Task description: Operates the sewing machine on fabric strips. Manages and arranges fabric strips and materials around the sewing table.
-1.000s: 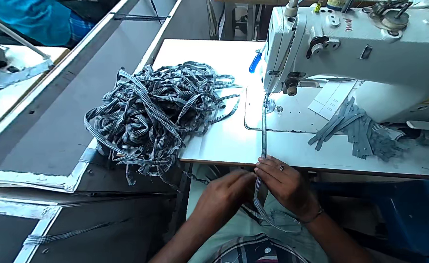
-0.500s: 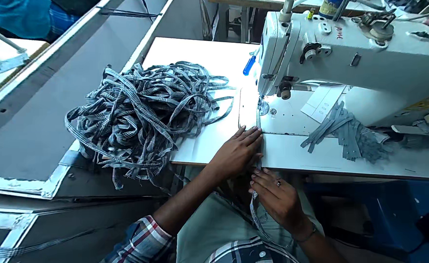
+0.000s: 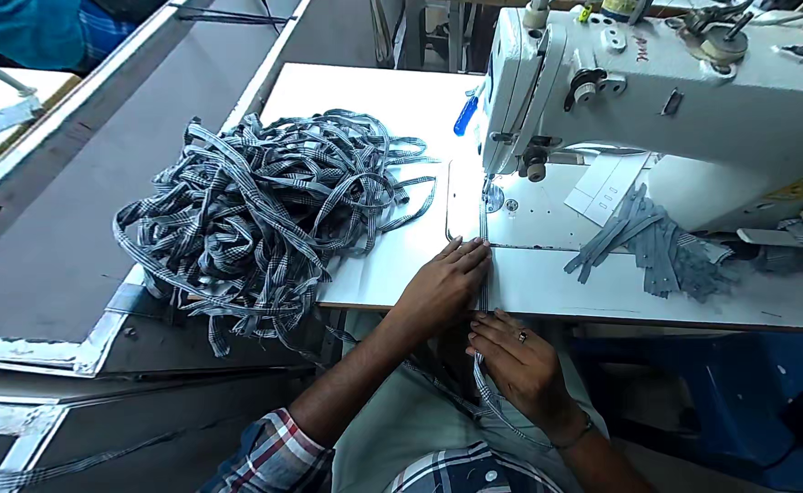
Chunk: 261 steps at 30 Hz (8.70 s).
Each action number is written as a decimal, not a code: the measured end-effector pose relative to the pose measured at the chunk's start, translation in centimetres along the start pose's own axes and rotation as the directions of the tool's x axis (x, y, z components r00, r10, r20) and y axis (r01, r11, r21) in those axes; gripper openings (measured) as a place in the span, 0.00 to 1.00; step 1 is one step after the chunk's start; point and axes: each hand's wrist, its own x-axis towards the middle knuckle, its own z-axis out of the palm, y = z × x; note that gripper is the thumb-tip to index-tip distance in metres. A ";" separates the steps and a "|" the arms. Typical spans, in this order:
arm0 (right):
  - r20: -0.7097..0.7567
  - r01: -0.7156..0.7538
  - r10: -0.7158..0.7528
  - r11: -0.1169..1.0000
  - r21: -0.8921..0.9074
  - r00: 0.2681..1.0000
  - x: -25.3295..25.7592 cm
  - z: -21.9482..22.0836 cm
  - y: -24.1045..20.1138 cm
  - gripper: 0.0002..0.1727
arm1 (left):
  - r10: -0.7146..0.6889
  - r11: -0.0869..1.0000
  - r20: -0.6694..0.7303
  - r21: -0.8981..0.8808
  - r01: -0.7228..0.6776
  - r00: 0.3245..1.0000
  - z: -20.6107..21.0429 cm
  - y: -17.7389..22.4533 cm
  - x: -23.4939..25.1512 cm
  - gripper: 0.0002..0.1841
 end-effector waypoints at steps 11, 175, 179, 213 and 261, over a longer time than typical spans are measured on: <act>-0.021 -0.020 0.021 1.000 0.024 1.000 0.8 -0.2 0.2 0.08 | 0.023 1.000 0.013 0.015 -0.023 1.000 -0.7 -0.4 -0.1 0.23; 0.100 -0.004 0.011 0.998 -0.065 0.995 9.3 0.6 7.6 0.12 | -0.561 -0.277 0.366 -0.928 0.248 0.742 -1.4 8.7 -10.7 0.15; 0.103 -0.007 0.015 0.997 -0.072 0.995 9.5 0.7 7.7 0.12 | -0.619 -0.248 0.363 -0.932 0.265 0.697 -1.3 8.7 -10.6 0.14; 0.096 -0.075 0.090 0.987 -0.141 0.991 10.9 1.7 8.6 0.13 | -0.641 -0.101 0.263 -0.960 0.261 0.721 -1.6 7.8 -8.0 0.16; 0.389 -0.682 0.737 0.130 0.720 0.552 5.7 -2.2 -1.3 0.20 | -0.108 0.951 -0.159 -0.304 0.055 0.981 -2.7 -1.4 0.2 0.11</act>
